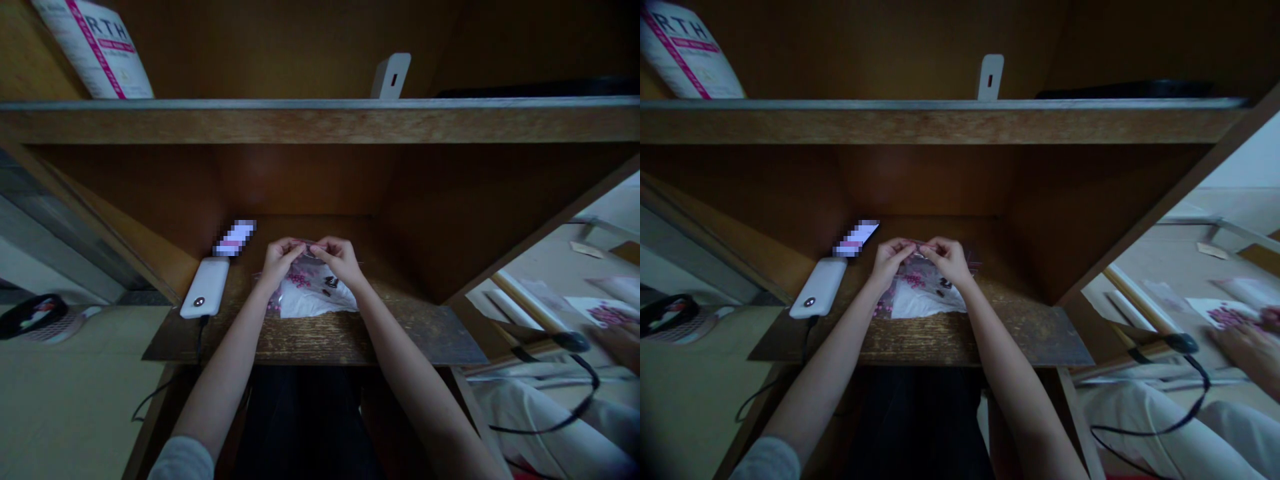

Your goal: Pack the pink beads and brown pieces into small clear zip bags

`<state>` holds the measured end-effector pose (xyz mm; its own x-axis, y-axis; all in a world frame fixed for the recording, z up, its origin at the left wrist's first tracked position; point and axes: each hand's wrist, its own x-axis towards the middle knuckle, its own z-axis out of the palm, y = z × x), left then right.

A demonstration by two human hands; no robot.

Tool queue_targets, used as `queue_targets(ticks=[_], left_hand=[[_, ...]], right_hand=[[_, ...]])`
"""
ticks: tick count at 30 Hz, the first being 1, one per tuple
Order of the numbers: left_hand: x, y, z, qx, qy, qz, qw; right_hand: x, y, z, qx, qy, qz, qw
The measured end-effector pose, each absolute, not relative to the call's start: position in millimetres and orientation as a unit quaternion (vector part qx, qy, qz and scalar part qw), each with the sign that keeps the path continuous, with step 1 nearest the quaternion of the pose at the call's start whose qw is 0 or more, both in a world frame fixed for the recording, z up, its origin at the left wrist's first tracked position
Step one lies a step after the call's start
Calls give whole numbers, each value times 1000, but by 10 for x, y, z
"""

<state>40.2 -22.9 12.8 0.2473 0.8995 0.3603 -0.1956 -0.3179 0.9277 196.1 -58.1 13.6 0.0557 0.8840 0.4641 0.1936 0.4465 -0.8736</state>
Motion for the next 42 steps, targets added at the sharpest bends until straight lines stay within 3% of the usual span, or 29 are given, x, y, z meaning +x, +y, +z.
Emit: queue_targets(ticks=[21,28,31,37,42], left_hand=[[408,-209,105,619,312,542,474],[130,-193,332,500,365,651,440],[-50,-337,396,508,396,626,439],[-322,-550,82,567,510,536,363],[-406,-583,-110,641,599,426,221]], right_hand=[[1984,-581,154,-462,-640,277,548],[2257,-489,144,-475,-589,295,583],[2470,-425,25,-546,-600,253,528],[2751,-417,-131,-693,-649,125,287],[2853,-436,-155,-766,-591,56,246]])
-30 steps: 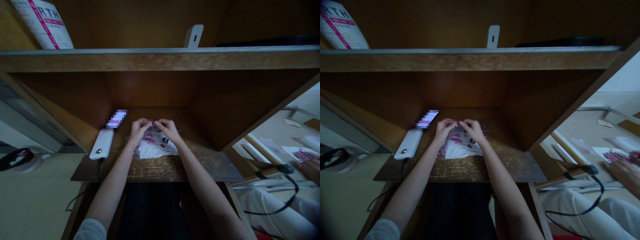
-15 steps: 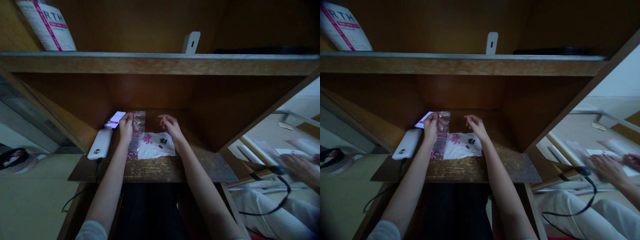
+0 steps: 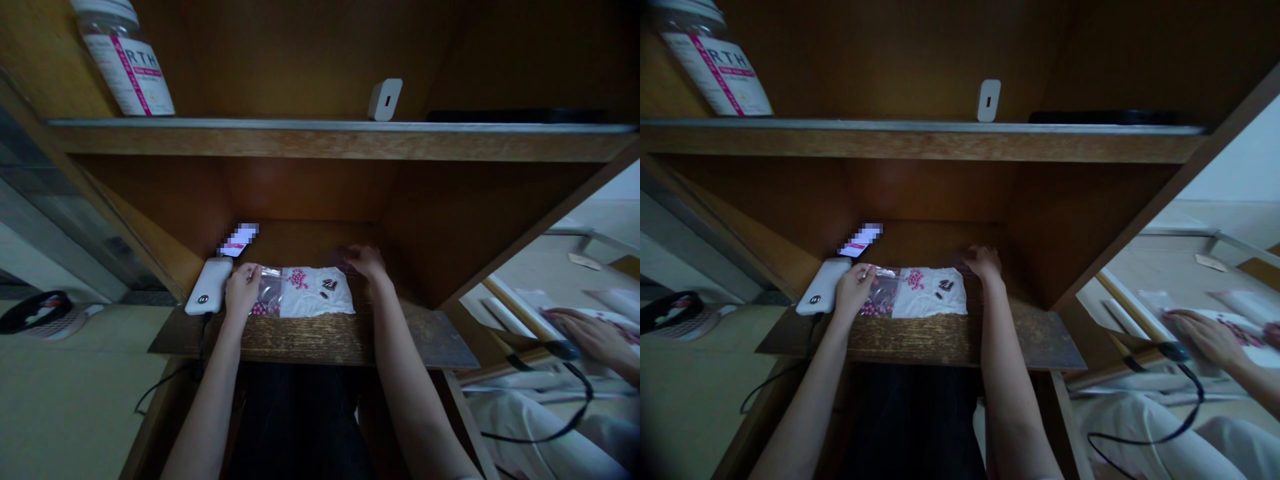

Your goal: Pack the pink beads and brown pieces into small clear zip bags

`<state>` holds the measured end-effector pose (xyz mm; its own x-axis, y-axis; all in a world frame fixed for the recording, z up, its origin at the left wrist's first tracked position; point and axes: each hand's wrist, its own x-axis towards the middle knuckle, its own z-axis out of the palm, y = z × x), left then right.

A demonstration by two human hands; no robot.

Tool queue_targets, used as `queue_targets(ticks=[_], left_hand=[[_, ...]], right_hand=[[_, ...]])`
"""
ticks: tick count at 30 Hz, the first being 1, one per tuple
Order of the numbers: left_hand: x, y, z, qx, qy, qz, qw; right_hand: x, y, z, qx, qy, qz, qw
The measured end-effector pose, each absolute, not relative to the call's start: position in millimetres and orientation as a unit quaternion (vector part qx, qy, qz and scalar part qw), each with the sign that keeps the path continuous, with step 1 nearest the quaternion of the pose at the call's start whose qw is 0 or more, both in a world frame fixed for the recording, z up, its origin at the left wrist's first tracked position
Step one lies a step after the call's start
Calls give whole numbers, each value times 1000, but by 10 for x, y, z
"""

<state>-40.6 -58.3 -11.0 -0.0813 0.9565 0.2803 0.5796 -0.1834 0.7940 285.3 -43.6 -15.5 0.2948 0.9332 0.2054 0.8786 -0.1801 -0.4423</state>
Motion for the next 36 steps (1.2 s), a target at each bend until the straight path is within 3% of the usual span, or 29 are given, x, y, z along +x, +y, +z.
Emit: queue_targets(ticks=[5,11,21,25,30,36], left_hand=[[-405,-649,-56,668,639,370,91],[-275,-607,121,682,589,433,-14],[424,-107,392,702,424,558,126],[501,17,218,675,399,588,199],[498,11,101,626,383,607,304],[556,-103,117,657,326,542,409]], right_hand=[[2946,-390,-273,-798,-545,64,248],[3025,-332,-373,-801,-520,108,278],[3018,-333,-313,-807,-468,123,339],[3020,-301,-271,-751,-426,122,490],[2881,-315,-133,-545,-351,239,723],[2499,-346,15,-437,-360,328,756]])
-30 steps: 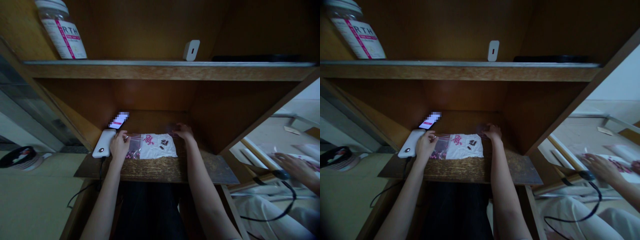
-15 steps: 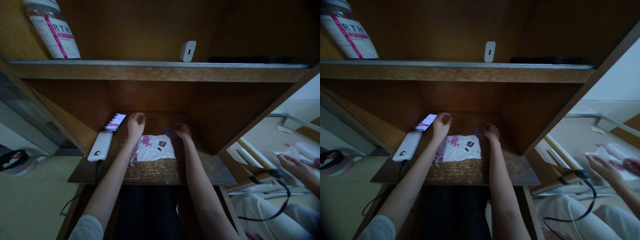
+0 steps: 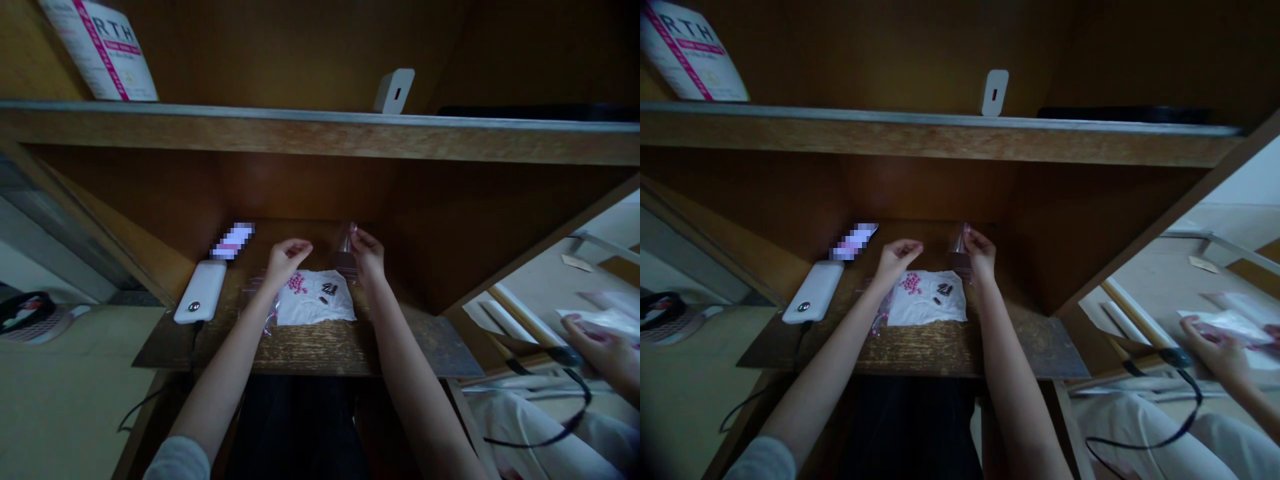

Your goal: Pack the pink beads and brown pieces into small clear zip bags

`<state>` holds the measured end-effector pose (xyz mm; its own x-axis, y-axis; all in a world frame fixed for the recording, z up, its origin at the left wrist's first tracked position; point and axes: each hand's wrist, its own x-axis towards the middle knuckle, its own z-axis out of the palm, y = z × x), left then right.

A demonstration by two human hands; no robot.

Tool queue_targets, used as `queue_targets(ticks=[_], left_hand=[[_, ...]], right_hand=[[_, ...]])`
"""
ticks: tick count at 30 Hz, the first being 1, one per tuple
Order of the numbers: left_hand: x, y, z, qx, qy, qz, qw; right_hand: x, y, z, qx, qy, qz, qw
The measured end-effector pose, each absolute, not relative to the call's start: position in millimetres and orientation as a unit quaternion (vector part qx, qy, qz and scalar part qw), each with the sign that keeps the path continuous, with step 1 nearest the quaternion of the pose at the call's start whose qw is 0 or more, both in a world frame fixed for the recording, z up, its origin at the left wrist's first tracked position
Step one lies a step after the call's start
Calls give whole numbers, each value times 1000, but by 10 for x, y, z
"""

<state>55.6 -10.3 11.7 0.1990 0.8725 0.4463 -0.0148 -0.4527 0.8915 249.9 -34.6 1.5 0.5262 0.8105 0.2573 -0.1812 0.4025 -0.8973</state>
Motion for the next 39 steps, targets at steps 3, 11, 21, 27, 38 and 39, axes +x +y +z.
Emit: queue_targets(ticks=[3,11,21,27,38,39], left_hand=[[592,-157,82,683,308,503,431],[586,-154,-6,707,320,508,374],[542,-163,-9,750,343,483,294],[518,-83,-28,713,353,508,331],[522,7,-116,677,340,499,421],[522,4,-110,682,343,500,409]], right_hand=[[2288,-363,31,-439,-408,345,722],[2042,-435,18,-466,-490,410,612],[2069,-449,26,-477,-519,417,574],[2027,-462,19,-473,-561,367,571],[1990,-426,-35,-453,-602,277,596],[1986,-432,-36,-453,-610,267,593]])
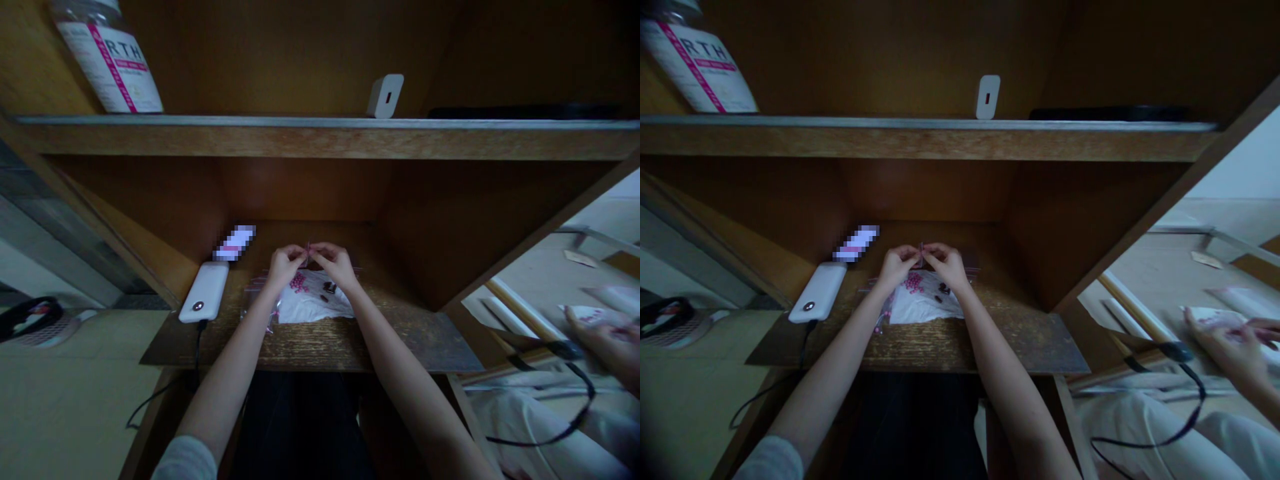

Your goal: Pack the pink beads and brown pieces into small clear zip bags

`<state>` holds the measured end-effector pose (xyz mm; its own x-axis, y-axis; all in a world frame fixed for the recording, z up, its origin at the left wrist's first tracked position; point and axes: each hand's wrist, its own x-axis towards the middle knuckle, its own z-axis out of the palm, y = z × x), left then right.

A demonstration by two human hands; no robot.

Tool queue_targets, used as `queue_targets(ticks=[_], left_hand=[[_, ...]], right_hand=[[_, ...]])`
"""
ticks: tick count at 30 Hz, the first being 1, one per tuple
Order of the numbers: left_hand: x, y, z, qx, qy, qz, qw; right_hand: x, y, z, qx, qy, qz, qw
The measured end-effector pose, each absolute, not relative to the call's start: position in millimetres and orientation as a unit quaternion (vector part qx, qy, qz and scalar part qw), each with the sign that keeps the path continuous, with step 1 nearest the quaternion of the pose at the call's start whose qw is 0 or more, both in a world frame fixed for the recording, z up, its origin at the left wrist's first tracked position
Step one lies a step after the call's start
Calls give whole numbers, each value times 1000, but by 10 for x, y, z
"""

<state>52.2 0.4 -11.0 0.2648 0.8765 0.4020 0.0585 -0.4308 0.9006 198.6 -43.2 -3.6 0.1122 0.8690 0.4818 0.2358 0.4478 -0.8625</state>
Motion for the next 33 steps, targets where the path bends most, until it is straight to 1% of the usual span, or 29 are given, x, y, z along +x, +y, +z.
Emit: queue_targets(ticks=[6,10,16,22,28,33], left_hand=[[518,-38,-38,707,338,517,346],[516,-54,-23,725,321,524,312],[511,-58,-17,734,279,522,334],[501,-82,7,738,257,515,353],[488,-89,16,756,251,510,325],[509,-135,43,771,274,506,274]], right_hand=[[1968,-466,-41,-480,-644,245,543],[1976,-464,-44,-484,-647,254,532],[1995,-470,-19,-475,-632,278,546],[1986,-481,-11,-501,-638,227,539],[1979,-461,-25,-515,-642,203,531],[1968,-448,-35,-533,-632,183,531]])
